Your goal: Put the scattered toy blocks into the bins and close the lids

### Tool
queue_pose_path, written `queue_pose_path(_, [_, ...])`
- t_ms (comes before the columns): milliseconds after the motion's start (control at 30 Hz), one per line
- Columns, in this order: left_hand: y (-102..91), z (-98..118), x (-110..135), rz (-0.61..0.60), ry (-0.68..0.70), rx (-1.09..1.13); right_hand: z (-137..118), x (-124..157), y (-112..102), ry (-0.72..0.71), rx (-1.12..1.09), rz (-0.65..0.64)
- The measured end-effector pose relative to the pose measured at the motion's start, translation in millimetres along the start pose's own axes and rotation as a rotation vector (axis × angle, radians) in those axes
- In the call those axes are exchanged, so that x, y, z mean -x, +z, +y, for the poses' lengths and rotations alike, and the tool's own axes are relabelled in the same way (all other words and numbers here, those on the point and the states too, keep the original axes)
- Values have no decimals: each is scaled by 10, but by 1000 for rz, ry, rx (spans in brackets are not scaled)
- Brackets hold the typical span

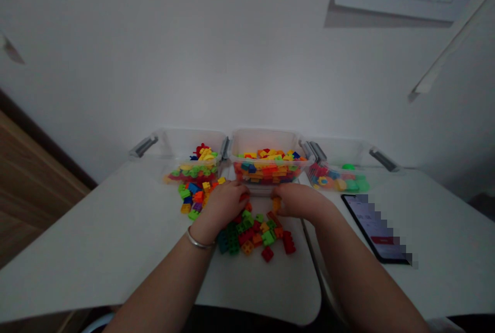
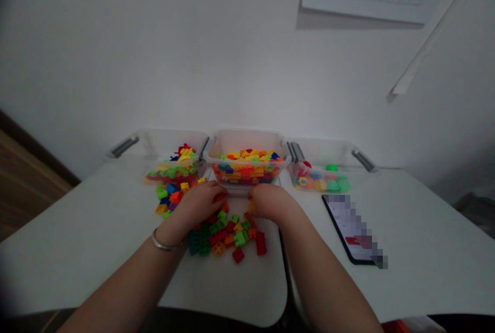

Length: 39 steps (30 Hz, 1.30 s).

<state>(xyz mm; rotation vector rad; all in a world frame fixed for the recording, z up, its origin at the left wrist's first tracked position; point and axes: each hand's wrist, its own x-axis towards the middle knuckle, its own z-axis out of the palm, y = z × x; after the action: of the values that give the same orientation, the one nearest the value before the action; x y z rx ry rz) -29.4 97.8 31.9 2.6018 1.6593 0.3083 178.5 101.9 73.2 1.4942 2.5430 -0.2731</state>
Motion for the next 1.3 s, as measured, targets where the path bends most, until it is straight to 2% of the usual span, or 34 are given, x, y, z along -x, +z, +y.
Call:
queue_pose_path(100, [21, -11, -3, -1, 3, -5, 28, 187, -181, -80, -136, 197])
queue_pose_path(200, [31, -15, -8, -2, -2, -13, 136, 282, -295, -97, -253, 505])
queue_pose_path(300, [14, -9, -9, -12, 0, -20, 283, 234, -289, 47, -322, 848])
queue_pose_path(333, [4, -6, -9, -17, 1, -24, 328, 198, -268, 105, -330, 930])
queue_pose_path(400, [-18, 2, -7, -27, -1, -29, 399, 120, -218, 201, -309, 1013])
queue_pose_path(567, [-37, 10, -7, -47, -11, -21, 472, -16, -113, 381, -112, 980])
queue_pose_path(667, [-11, -3, -12, -35, 1, -30, 477, -67, -68, 376, -60, 944])
queue_pose_path(800, [29, -33, -21, -34, 20, 4, 453, -99, -37, 372, -39, 965])
queue_pose_path(933, [43, -64, -29, -46, 34, 76, 398, -41, -87, 318, -69, 1017])
queue_pose_path(1067, [48, -92, -27, -57, 42, 100, 293, 86, -187, 143, -133, 1055])
queue_pose_path(1167, [55, -105, -21, -55, 43, 58, 161, 167, -235, 22, -210, 964])
queue_pose_path(1300, [52, -108, -20, -40, 52, 41, -38, 169, -216, -8, -258, 662])
